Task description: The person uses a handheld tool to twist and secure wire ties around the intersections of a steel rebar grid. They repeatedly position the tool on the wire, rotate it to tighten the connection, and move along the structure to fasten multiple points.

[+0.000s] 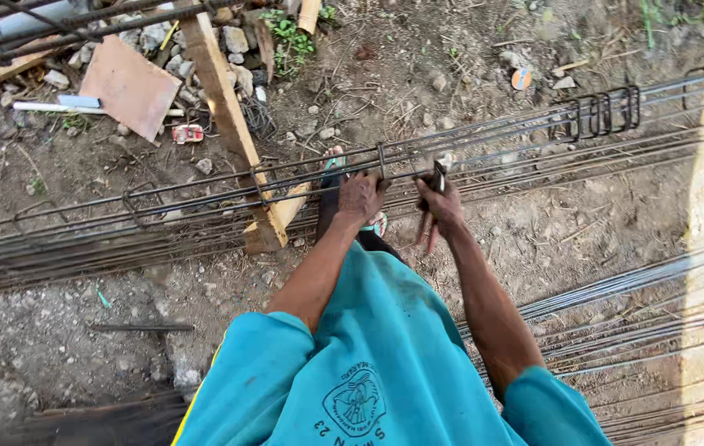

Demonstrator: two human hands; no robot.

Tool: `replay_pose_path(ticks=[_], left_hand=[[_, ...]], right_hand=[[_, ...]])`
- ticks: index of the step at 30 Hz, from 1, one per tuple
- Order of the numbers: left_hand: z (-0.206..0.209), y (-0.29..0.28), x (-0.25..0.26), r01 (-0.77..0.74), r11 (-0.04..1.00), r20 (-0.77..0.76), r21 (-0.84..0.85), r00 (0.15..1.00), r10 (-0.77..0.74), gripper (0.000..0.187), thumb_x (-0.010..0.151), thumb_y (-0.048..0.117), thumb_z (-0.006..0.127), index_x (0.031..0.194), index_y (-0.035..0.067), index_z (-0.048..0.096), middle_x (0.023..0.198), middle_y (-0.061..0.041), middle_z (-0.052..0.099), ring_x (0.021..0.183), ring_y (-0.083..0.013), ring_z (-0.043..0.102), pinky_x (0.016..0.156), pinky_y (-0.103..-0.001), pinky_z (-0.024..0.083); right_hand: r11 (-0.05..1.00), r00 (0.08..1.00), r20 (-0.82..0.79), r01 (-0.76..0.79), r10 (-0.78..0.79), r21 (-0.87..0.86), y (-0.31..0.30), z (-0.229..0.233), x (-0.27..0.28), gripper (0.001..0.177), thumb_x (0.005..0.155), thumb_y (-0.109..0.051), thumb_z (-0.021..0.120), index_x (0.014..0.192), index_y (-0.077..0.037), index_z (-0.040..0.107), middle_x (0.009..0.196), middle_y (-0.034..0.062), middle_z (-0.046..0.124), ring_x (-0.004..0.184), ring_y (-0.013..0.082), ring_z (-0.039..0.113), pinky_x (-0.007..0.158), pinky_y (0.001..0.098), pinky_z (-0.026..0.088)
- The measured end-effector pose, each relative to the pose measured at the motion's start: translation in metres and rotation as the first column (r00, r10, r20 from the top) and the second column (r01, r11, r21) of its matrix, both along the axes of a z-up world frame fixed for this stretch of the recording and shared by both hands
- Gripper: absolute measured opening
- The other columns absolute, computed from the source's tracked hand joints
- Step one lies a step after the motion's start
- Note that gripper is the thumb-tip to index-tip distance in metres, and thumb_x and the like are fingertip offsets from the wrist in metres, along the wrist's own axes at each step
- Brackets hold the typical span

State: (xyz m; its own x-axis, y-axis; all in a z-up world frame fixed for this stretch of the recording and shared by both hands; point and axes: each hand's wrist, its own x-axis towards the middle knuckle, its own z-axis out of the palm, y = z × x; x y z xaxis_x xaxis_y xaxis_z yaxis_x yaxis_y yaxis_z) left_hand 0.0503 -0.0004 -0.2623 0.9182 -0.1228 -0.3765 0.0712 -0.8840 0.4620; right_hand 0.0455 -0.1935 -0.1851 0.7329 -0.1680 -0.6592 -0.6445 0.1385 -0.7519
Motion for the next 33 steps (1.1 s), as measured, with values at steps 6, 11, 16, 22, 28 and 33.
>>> replay_pose_path(ticks=[6,11,16,22,28,33], left_hand=[[0.003,0.005,0.016,0.169,0.984,-0.248,-0.058,0.952,-0.178,0.037,0.097,0.055,0.042,0.107,0.025,0.062,0.11,-0.012,0.066,0.109,-0.0337,0.066,0.097,-0.067,0.043],[0.028,0.003,0.02,0.127,0.991,-0.262,-0.052,0.955,-0.136,0.031,0.1,0.05,0.043,0.11,0.027,0.062,0.109,-0.012,0.068,0.108,-0.0303,0.067,0.099,-0.061,0.044],[0.07,0.017,0.016,0.071,0.991,-0.231,-0.117,0.968,-0.097,0.03,0.098,0.039,0.049,0.108,0.017,0.067,0.105,-0.016,0.071,0.105,-0.0353,0.07,0.093,-0.057,0.051],[0.087,0.011,0.038,0.133,0.979,-0.281,-0.156,0.944,-0.173,0.031,0.099,0.036,0.054,0.116,0.014,0.069,0.101,-0.018,0.074,0.096,-0.0416,0.072,0.081,-0.058,0.058],[0.06,0.004,0.029,0.025,0.981,-0.265,-0.19,0.961,-0.075,0.036,0.1,0.041,0.053,0.101,0.009,0.07,0.087,-0.015,0.073,0.095,-0.0408,0.071,0.083,-0.057,0.056],[0.052,0.005,0.034,0.027,0.996,-0.338,-0.09,0.94,-0.056,0.046,0.094,0.051,0.053,0.101,0.011,0.074,0.095,-0.015,0.076,0.104,-0.0362,0.072,0.098,-0.061,0.049]], right_hand=[[0.91,0.937,-0.177,-0.338,0.302,-0.238,-0.02,0.052,-0.033,0.035,0.1,-0.027,0.071,0.126,-0.003,0.065,0.087,0.0148,0.06,0.074,0.0223,0.06,0.072,0.0342,0.056],[0.911,0.946,-0.161,-0.315,0.28,-0.266,-0.017,0.05,-0.042,0.037,0.1,-0.029,0.071,0.124,-0.002,0.065,0.082,0.0098,0.063,0.07,0.018,0.063,0.068,0.0314,0.054],[0.953,0.977,-0.018,-0.209,0.21,-0.22,-0.048,-0.03,-0.082,0.031,0.097,-0.029,0.075,0.118,-0.008,0.071,0.082,0.0117,0.071,0.066,0.0146,0.064,0.062,0.0266,0.054],[0.947,0.987,-0.108,-0.146,0.119,-0.287,-0.042,-0.038,-0.065,0.037,0.093,-0.032,0.077,0.12,-0.008,0.07,0.089,0.0142,0.074,0.07,0.0162,0.066,0.064,0.0307,0.055],[0.996,1.0,0.002,0.007,-0.007,-0.094,-0.031,-0.036,-0.016,0.022,0.079,-0.007,0.071,0.102,-0.005,0.072,0.072,0.0111,0.065,0.054,0.0193,0.063,0.05,0.0324,0.054],[0.945,0.955,-0.023,0.295,-0.295,0.138,0.015,0.004,0.021,0.032,0.09,-0.012,0.077,0.117,-0.007,0.061,0.085,0.0078,0.065,0.059,0.023,0.069,0.055,0.0352,0.06]])
